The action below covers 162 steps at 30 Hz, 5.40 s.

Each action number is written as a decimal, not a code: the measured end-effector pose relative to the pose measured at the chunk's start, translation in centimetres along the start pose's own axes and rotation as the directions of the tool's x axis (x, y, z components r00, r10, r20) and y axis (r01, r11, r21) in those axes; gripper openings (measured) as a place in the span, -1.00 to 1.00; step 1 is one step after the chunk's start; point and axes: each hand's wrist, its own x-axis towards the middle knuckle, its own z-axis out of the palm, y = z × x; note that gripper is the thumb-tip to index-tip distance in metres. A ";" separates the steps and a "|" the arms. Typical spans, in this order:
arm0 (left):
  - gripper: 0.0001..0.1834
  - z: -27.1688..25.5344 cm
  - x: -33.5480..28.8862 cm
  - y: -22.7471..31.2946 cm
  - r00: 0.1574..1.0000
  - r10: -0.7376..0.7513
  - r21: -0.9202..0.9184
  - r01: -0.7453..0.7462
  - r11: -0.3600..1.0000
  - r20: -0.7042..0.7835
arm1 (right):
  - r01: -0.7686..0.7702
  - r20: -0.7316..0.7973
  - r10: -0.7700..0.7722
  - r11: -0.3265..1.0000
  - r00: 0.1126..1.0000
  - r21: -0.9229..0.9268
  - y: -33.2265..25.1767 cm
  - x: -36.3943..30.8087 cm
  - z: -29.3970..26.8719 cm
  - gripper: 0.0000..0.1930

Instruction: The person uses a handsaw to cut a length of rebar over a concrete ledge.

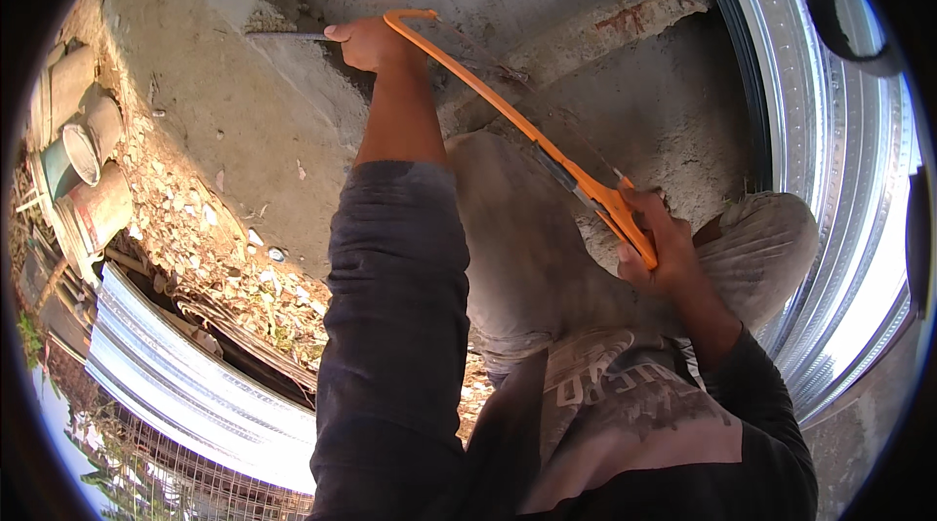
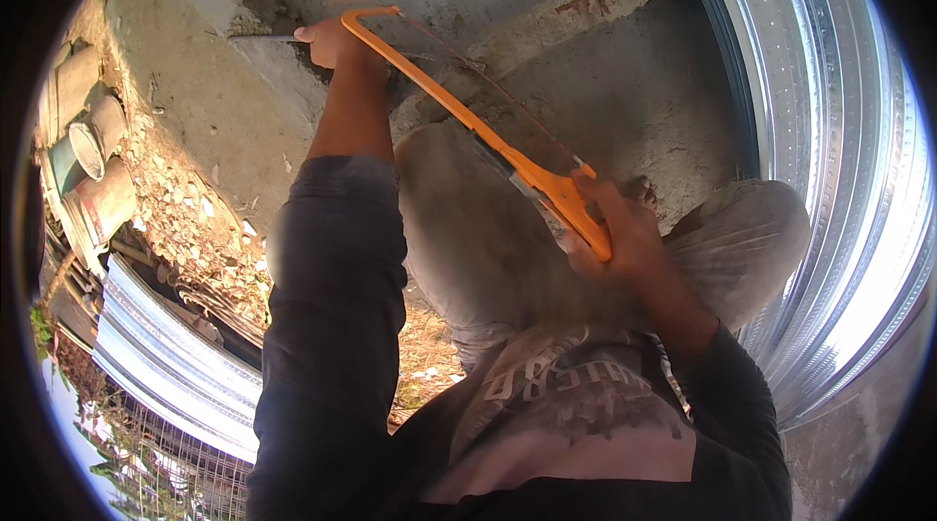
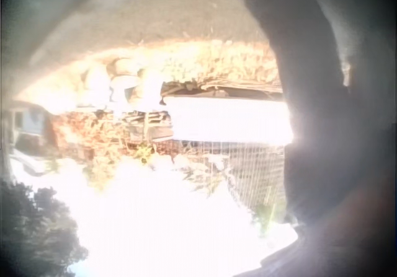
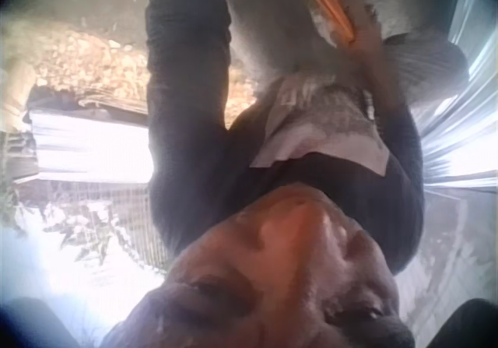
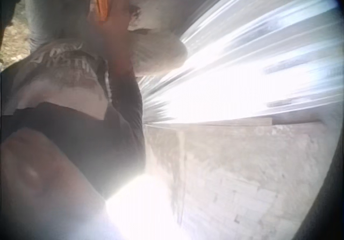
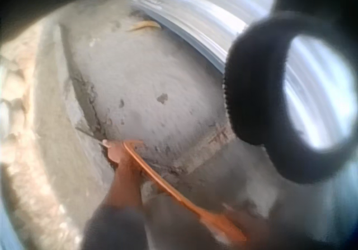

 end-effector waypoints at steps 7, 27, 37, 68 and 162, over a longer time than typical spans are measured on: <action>-0.08 1.4 -0.3 -1.8 0.999 -0.016 0.128 0.021 0.992 -0.040 | -0.140 0.063 0.146 0.986 0.987 -0.088 -3.5 9.4 0.9 -0.49; -0.07 -0.2 -0.4 0.0 0.998 -0.066 0.086 0.067 0.994 -0.022 | 0.092 -0.012 -0.092 0.996 0.996 0.019 2.1 -3.7 -2.7 -0.49; -0.11 0.2 -2.7 1.0 0.996 -0.091 0.073 0.092 0.993 -0.012 | 0.134 -0.003 -0.134 0.991 0.991 0.011 4.0 -2.8 -3.5 -0.45; -0.54 -7.4 -5.5 -4.9 0.454 0.887 0.231 -0.875 0.426 0.084 | 0.174 -0.163 -0.447 0.622 0.879 -0.764 9.3 7.7 -13.2 -0.45; -0.65 -15.5 -16.0 0.3 0.512 0.377 0.144 -0.719 0.680 0.772 | 0.361 0.163 -0.476 0.360 0.864 -0.860 4.5 10.4 -15.3 -0.55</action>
